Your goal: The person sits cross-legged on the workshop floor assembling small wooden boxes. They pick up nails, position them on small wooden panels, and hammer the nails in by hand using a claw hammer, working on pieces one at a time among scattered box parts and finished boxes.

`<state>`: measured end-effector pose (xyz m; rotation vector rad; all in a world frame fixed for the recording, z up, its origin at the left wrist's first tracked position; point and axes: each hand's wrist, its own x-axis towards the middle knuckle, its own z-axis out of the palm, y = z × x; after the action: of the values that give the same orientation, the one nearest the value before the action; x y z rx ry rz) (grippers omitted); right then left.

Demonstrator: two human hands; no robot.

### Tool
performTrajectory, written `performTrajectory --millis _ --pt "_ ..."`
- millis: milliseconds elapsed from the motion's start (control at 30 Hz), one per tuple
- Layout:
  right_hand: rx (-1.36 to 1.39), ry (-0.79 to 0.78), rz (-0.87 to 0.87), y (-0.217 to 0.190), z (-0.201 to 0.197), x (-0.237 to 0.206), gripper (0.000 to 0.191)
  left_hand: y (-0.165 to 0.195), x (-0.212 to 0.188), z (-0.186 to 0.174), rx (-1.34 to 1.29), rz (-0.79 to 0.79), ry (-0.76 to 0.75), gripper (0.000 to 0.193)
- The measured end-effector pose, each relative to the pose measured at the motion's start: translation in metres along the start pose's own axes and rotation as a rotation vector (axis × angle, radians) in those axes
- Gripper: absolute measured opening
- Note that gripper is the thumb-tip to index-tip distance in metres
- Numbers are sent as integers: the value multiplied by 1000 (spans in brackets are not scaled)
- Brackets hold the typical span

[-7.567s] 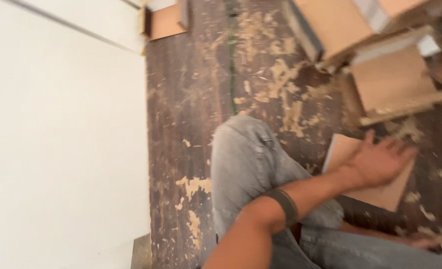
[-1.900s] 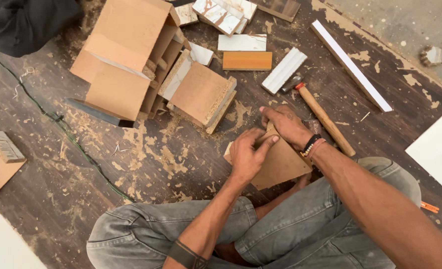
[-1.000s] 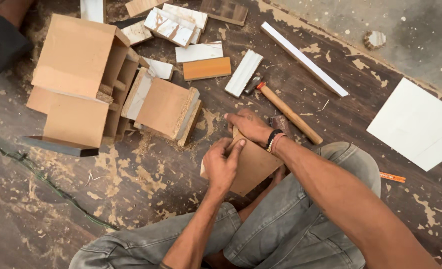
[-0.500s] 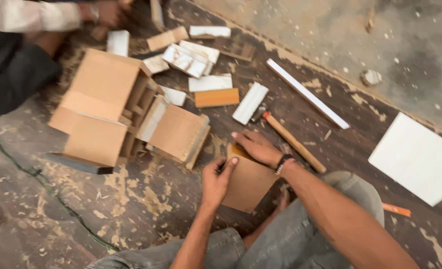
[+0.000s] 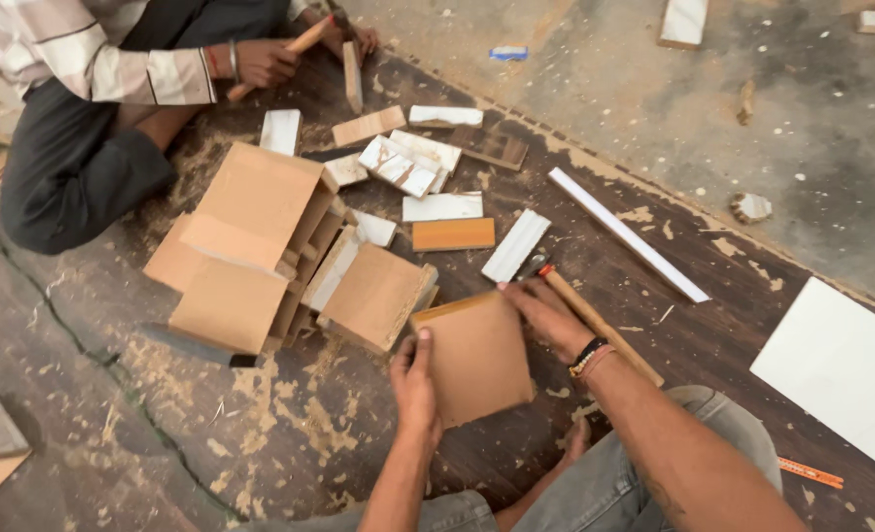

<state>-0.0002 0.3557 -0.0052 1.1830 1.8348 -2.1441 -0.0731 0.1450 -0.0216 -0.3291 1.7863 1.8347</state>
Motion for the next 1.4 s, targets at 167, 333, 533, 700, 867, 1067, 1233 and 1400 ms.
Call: performTrajectory --millis 167,333,533,700,867,1067,1233,1400 --pt "18 -48 -116 1 9 -10 57 14 -9 7 -237 -54 -82 61" --pt "34 -43 -260 10 9 2 52 24 -15 4 -195 -161 -203 75" --pt "-356 -1 -375 3 3 -3 63 12 3 -6 116 -391 -274 73" --pt "-733 -85 -389 -15 4 -35 78 -2 14 -10 361 140 -345 71" --pt "-738 -292 -421 -22 20 -58 69 -12 10 -5 293 74 -340 60" --pt "-780 -263 -608 -11 40 -65 57 -30 7 -3 -53 -37 -235 39" --pt "-819 -228 -647 0 47 -61 51 -52 15 -3 -165 -86 -141 35" --pt "-812 -190 -745 7 53 -62 48 -59 22 -7 -126 -28 -136 42"
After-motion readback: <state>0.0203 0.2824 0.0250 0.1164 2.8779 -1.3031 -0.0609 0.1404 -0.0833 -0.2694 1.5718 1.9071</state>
